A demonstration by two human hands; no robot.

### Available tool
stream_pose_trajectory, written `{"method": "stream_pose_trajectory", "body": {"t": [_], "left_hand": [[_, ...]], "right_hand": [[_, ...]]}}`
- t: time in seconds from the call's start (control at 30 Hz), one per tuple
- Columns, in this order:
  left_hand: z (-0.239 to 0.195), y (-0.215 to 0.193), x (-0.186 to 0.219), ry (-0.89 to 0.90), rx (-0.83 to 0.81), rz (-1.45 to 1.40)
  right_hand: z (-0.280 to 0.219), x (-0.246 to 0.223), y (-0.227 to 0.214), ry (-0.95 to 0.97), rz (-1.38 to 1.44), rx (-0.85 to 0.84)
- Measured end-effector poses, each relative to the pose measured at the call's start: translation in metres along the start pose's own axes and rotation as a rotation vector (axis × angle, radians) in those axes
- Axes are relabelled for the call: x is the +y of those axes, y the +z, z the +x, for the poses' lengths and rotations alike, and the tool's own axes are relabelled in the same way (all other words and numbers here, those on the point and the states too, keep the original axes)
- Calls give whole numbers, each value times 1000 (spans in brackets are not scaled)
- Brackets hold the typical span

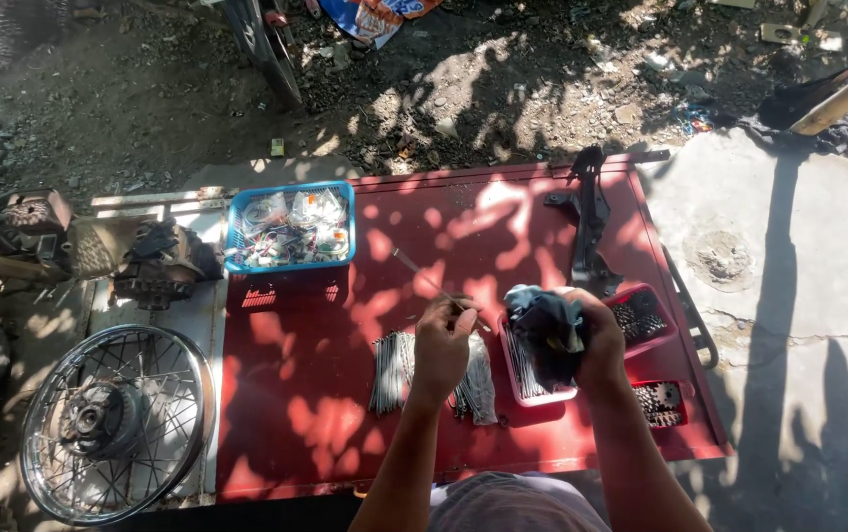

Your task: The person wipes long, thin metal rods with a cloth on a red workbench. They handle the rods individually, cleaning them before placing them into a pink plastic container. The task is performed outdoors under dappled sunlight.

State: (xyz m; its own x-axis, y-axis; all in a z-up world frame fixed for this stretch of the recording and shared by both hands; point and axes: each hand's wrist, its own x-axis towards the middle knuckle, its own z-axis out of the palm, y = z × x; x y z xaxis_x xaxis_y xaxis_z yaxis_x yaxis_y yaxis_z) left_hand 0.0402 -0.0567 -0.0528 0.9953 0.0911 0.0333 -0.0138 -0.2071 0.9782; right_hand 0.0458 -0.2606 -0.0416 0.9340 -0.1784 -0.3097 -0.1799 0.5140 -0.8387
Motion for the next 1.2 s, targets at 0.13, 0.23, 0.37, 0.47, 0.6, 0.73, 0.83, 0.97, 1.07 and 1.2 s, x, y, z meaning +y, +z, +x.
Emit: {"method": "stream_pose_trajectory", "body": {"t": [0.13, 0.23, 0.37, 0.47, 0.6, 0.73, 0.83, 0.97, 1.07, 1.2], "left_hand": [[-10, 31, -5, 26, 4, 115], [-14, 47, 3, -233, -195, 145], [-20, 63, -11, -304, -456, 227], [-24, 81, -27, -299, -502, 380], [-39, 106, -74, -295, -566, 499], [-50, 126, -103, -455, -628, 490], [-69, 138, -121, -433, -639, 465], [-75, 152, -130, -577, -487, 300], [-69, 154, -128, -722, -517, 210], [-71, 163, -144, -814, -519, 233]], "right_hand": [[20, 29, -48, -66, -170, -220], [26, 42, -73, -130, -590, -251], [22, 47, -72, -105, -917, -254], [29, 73, -100, -134, -982, -261], [23, 75, -117, -157, -944, -320], [18, 93, -136, -25, -942, -319], [10, 106, -152, 96, -1008, -268], [13, 120, -165, 170, -1137, -151], [18, 132, -176, 247, -1195, -128], [31, 153, -194, 324, -1287, -120]]}}
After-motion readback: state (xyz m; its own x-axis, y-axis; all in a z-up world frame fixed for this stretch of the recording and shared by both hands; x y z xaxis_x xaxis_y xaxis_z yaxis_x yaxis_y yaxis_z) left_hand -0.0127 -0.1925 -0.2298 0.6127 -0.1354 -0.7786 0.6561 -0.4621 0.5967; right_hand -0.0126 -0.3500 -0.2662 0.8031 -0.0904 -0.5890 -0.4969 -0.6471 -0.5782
